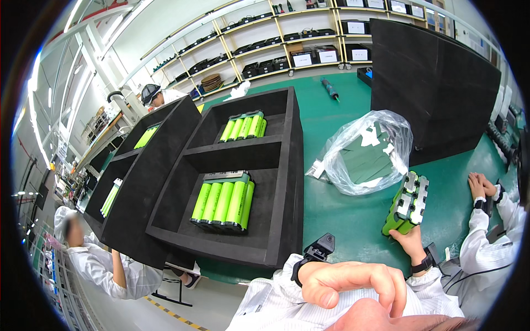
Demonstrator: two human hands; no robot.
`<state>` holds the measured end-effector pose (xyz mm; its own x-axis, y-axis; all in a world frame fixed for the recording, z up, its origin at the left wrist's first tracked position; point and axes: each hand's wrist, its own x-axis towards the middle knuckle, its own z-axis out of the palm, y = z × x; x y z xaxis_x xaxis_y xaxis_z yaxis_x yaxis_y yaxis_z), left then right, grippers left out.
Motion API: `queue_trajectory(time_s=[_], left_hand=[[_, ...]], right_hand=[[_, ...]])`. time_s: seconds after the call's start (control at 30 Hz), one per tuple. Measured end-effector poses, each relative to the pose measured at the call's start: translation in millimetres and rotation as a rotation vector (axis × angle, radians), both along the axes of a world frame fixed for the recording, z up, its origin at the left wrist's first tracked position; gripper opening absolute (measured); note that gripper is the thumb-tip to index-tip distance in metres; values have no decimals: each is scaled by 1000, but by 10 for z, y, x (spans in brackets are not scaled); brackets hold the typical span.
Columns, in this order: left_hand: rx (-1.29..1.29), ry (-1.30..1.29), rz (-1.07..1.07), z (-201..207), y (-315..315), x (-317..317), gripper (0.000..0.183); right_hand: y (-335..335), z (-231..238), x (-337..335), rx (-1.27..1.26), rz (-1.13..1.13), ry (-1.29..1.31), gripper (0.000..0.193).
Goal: The recorder is assembling battery packs by inserting battery units into foam slots and applying adhesive strips.
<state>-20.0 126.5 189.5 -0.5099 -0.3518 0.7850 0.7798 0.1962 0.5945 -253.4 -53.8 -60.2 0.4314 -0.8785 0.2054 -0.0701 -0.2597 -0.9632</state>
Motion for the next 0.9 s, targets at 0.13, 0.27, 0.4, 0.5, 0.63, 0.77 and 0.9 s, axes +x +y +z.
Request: queue_trajectory(time_s=[0.13, 0.27, 0.4, 0.5, 0.63, 0.77, 0.9], left_hand=[[9, -13, -5, 34, -7, 17, 62], [11, -41, -11, 94, -19, 12, 60], [65, -70, 38, 81, 11, 22, 60], [74, -96, 67, 83, -6, 24, 58], [125, -157, 131, 97, -11, 36, 53], [114, -211, 191, 126, -10, 52, 41], [-106, -458, 530, 146, -99, 30, 28]], right_hand=[[19, 52, 44, 9, 12, -27, 98], [-13, -8, -41, -19, -10, 30, 99], [0, 54, 7, 9, -5, 25, 102], [-62, -61, -34, 22, 0, 34, 108], [-97, -179, -82, -47, -7, 123, 116], [48, 125, 98, -67, -38, 31, 121], [84, 246, 76, -133, -88, 65, 126]])
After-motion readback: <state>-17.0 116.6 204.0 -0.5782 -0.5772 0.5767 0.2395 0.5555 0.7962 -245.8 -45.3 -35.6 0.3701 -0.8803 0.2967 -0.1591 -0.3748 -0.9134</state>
